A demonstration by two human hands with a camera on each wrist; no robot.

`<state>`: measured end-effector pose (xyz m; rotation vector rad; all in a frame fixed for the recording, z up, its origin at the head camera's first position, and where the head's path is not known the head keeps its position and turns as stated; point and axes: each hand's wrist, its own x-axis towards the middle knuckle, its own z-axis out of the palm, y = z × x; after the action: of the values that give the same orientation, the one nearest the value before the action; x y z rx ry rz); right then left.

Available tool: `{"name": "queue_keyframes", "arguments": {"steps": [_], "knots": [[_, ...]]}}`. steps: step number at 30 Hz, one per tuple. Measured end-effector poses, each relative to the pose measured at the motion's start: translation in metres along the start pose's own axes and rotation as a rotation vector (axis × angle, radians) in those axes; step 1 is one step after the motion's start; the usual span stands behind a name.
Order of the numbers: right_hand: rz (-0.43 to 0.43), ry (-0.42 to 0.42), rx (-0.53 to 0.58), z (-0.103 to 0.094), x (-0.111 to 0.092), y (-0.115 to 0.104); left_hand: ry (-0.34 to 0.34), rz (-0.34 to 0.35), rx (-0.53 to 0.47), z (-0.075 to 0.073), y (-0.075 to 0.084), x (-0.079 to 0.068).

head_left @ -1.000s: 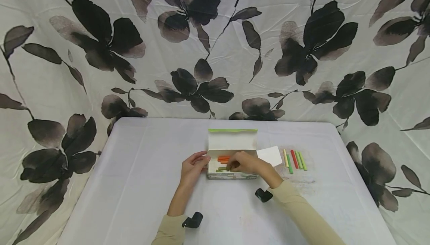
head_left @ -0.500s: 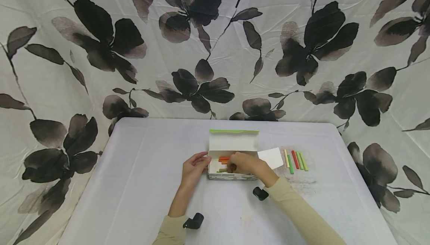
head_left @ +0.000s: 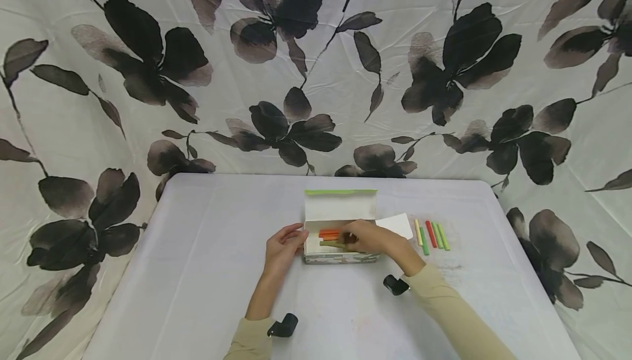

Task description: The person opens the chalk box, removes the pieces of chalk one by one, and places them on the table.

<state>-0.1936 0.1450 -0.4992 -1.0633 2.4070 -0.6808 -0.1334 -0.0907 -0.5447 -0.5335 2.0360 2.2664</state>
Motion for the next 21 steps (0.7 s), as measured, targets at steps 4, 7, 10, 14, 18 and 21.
{"name": "queue_keyframes", "arguments": {"steps": [4, 7, 10, 14, 18, 21], "knots": [[-0.021, 0.032, 0.044, -0.004, -0.007, 0.004, 0.007, 0.002, 0.0, 0.001, 0.0, -0.001], [-0.053, 0.072, 0.097, -0.008, -0.013, 0.008, 0.011, 0.006, -0.002, 0.001, 0.001, -0.001], [-0.071, 0.125, 0.157, -0.011, -0.02, 0.012, 0.013, 0.001, 0.0, 0.001, 0.001, -0.001], [-0.07, 0.21, 0.235, -0.018, -0.033, 0.015, 0.012, -0.005, 0.013, 0.001, 0.002, -0.001], [-0.05, 0.281, 0.299, -0.027, -0.047, 0.016, 0.014, -0.005, 0.024, 0.001, 0.003, -0.002], [-0.011, 0.328, 0.344, -0.035, -0.057, 0.017, 0.014, -0.004, 0.025, 0.001, 0.002, -0.002]]}}
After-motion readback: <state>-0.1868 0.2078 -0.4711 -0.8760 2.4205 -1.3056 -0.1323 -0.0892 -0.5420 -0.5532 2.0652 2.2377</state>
